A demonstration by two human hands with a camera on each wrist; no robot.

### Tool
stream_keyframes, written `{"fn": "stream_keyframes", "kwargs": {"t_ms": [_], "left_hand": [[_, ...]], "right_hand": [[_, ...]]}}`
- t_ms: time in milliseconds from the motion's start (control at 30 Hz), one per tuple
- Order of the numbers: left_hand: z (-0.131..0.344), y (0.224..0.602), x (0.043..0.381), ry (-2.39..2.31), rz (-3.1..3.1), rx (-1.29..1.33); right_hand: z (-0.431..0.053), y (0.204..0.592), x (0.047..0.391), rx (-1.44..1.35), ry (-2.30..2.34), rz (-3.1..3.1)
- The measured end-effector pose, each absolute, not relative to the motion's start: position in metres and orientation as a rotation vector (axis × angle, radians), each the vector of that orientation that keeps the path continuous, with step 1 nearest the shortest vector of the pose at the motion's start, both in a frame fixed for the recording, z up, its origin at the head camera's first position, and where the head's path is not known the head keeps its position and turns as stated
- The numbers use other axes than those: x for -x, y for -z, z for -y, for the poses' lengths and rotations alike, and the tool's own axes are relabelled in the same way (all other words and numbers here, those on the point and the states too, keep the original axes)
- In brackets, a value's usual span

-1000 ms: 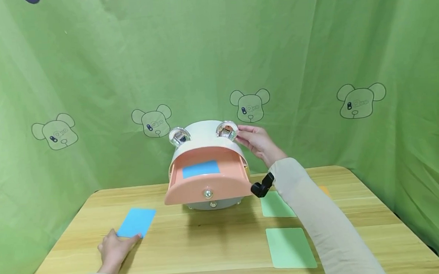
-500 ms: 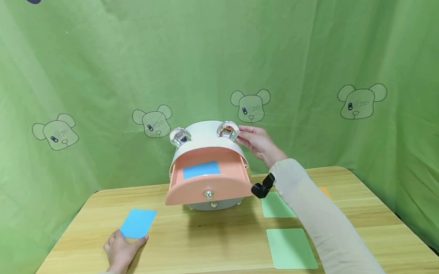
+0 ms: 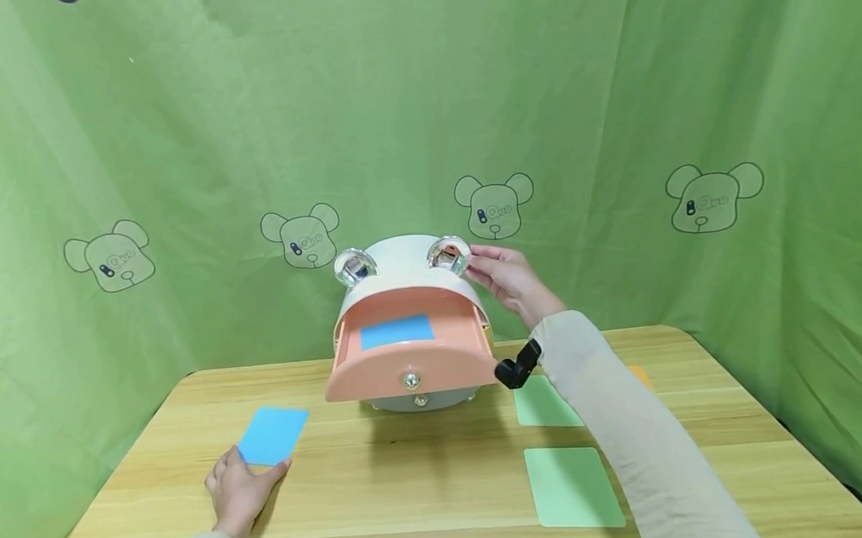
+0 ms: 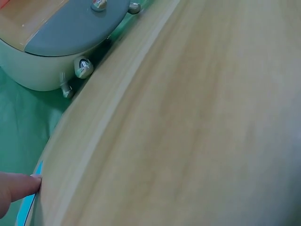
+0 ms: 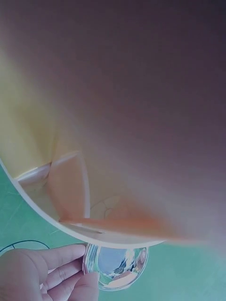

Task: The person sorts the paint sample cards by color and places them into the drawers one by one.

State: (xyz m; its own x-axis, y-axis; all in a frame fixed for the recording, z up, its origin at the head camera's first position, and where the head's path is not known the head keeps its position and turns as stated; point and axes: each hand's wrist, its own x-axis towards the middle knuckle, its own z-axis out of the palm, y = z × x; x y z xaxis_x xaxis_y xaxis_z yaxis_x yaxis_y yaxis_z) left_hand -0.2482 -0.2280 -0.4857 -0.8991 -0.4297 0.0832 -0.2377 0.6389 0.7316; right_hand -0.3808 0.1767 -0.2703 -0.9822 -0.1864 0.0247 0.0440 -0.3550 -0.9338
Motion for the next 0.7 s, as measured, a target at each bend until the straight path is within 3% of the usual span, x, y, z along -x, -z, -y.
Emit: {"fn": "stream_keyframes", "kwargs": {"t_ms": [700], "left_hand": [[0.232,0.472,0.255,1.065,2.675,-0.562]], "right_hand": [[-0.177,0.271,0.381,0.2,2.467,-1.711]]}}
